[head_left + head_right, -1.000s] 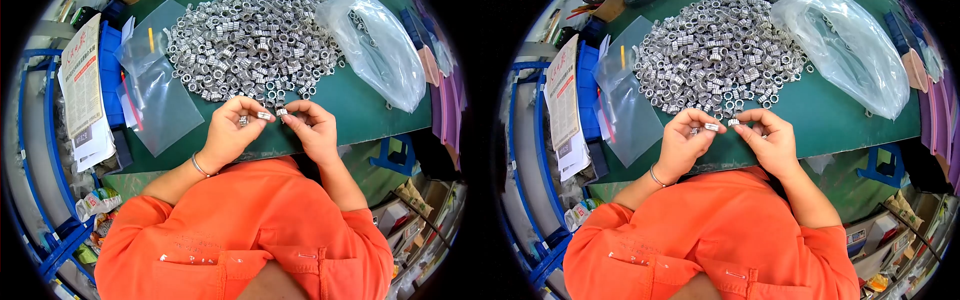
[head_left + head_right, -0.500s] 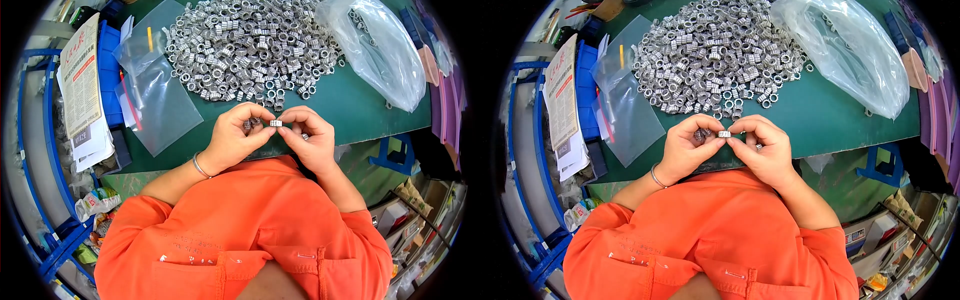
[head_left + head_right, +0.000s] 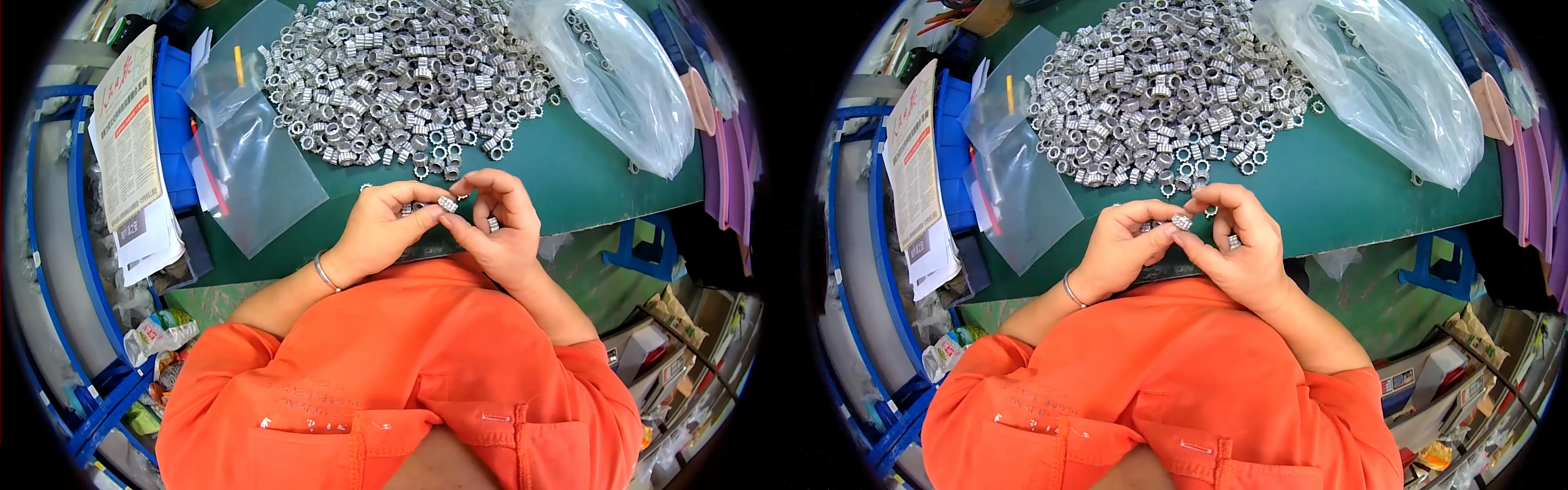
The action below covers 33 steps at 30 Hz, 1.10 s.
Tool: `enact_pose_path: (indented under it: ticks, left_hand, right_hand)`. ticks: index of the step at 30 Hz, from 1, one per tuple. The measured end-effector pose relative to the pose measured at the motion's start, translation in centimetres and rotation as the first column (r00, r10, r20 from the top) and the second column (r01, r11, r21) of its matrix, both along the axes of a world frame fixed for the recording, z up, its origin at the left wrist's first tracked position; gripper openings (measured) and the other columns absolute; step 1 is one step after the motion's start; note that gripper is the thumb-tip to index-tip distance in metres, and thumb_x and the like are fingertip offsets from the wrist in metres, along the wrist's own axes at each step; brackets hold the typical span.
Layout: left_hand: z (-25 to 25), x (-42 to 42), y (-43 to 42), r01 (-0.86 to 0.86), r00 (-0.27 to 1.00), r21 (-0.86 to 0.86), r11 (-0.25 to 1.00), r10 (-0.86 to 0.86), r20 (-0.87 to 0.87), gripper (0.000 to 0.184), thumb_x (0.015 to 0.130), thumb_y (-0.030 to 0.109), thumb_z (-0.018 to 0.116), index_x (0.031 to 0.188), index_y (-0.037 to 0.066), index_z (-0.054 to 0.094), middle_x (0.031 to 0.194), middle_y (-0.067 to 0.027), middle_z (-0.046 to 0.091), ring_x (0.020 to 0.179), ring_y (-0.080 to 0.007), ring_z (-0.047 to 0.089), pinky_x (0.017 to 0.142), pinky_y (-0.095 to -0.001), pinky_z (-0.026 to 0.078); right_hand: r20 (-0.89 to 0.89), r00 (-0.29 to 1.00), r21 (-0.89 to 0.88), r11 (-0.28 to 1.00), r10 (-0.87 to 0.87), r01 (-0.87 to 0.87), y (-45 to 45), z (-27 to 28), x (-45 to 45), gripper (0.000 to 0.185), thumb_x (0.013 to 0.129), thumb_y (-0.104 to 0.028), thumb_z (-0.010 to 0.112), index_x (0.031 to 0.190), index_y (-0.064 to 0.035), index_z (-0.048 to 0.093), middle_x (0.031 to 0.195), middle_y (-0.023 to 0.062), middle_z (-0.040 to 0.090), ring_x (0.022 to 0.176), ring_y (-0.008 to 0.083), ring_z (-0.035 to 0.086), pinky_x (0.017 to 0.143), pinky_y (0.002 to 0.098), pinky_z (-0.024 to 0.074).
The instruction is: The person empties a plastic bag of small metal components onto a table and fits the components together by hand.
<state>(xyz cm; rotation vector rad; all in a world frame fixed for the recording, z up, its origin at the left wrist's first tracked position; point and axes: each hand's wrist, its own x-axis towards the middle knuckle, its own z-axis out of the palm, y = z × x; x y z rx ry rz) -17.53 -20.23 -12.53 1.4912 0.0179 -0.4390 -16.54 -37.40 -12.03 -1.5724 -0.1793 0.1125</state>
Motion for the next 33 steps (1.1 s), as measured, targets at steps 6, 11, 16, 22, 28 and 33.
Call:
enact_pose_path:
  ticks: [6,11,16,22,28,33]
  left_hand:
    - [0.3,-0.1,-0.1,-0.060,0.980,-0.187,0.981,0.023,-0.196,0.017,0.088,0.007,0.057,0.102,-0.002,0.062,0.067,0.0015,0.051,0.054,-0.0043,0.042,0.047,-0.0186,0.033]
    - [-0.7,-0.1,-0.4,-0.148,0.955,0.003,0.989,0.142,0.260,0.015,0.083,-0.002,0.061,0.098,-0.001,0.061,0.084,-0.0031,0.056,0.067,-0.0051,0.048,0.057,-0.0190,0.040]
    - [0.0,-0.2,0.0,-0.155,0.950,0.011,0.988,0.146,0.275,0.016,0.078,-0.008,0.063,0.091,-0.001,0.060,0.092,-0.0045,0.055,0.074,-0.0065,0.052,0.062,-0.0180,0.042]
    - [-0.1,-0.1,-0.1,-0.143,0.939,0.101,0.985,0.103,0.327,0.017,0.077,-0.008,0.064,0.092,-0.001,0.061,0.090,-0.0046,0.056,0.075,-0.0067,0.053,0.062,-0.0176,0.042]
    - [-0.3,-0.2,-0.1,-0.139,0.935,0.118,0.983,0.090,0.344,0.016,0.076,-0.007,0.066,0.089,0.000,0.061,0.089,-0.0036,0.056,0.072,-0.0061,0.053,0.059,-0.0172,0.042]
    - [0.0,-0.1,0.0,-0.115,0.927,0.150,0.982,0.052,0.372,0.016,0.075,-0.006,0.067,0.088,0.001,0.062,0.088,-0.0033,0.055,0.068,-0.0049,0.051,0.057,-0.0171,0.040]
  right_hand:
    - [0.312,0.948,-0.192,0.981,0.069,-0.008,-0.5,-1.0,0.4,0.022,0.070,0.001,0.072,0.091,-0.0018,0.063,0.088,0.0037,0.056,0.048,0.0020,0.033,0.043,0.0175,0.0286]
    - [0.249,0.966,-0.207,0.978,0.071,-0.018,-0.3,-1.0,0.3,0.020,0.072,0.001,0.070,0.092,-0.0017,0.064,0.088,0.0051,0.058,0.050,0.0030,0.036,0.042,0.0184,0.0295]
    - [0.200,0.978,-0.192,0.981,0.056,-0.017,-0.2,-0.4,0.2,0.020,0.074,0.002,0.069,0.093,-0.0011,0.064,0.087,0.0054,0.060,0.050,0.0033,0.037,0.042,0.0186,0.0298]
    - [0.139,0.988,-0.127,0.991,0.066,-0.048,-0.6,-1.4,0.1,0.018,0.076,0.001,0.067,0.094,-0.0008,0.064,0.084,0.0038,0.061,0.051,0.0024,0.038,0.045,0.0182,0.0312]
    - [-0.015,0.995,-0.031,0.994,0.101,-0.102,-0.8,-1.7,0.1,0.019,0.077,0.001,0.066,0.096,-0.0009,0.064,0.083,0.0031,0.061,0.052,0.0021,0.038,0.048,0.0180,0.0323]
    - [-0.048,0.997,-0.002,0.998,0.064,-0.064,-0.4,-1.1,-0.1,0.021,0.078,0.002,0.065,0.099,-0.0017,0.064,0.084,0.0027,0.060,0.053,0.0021,0.038,0.048,0.0177,0.0323]
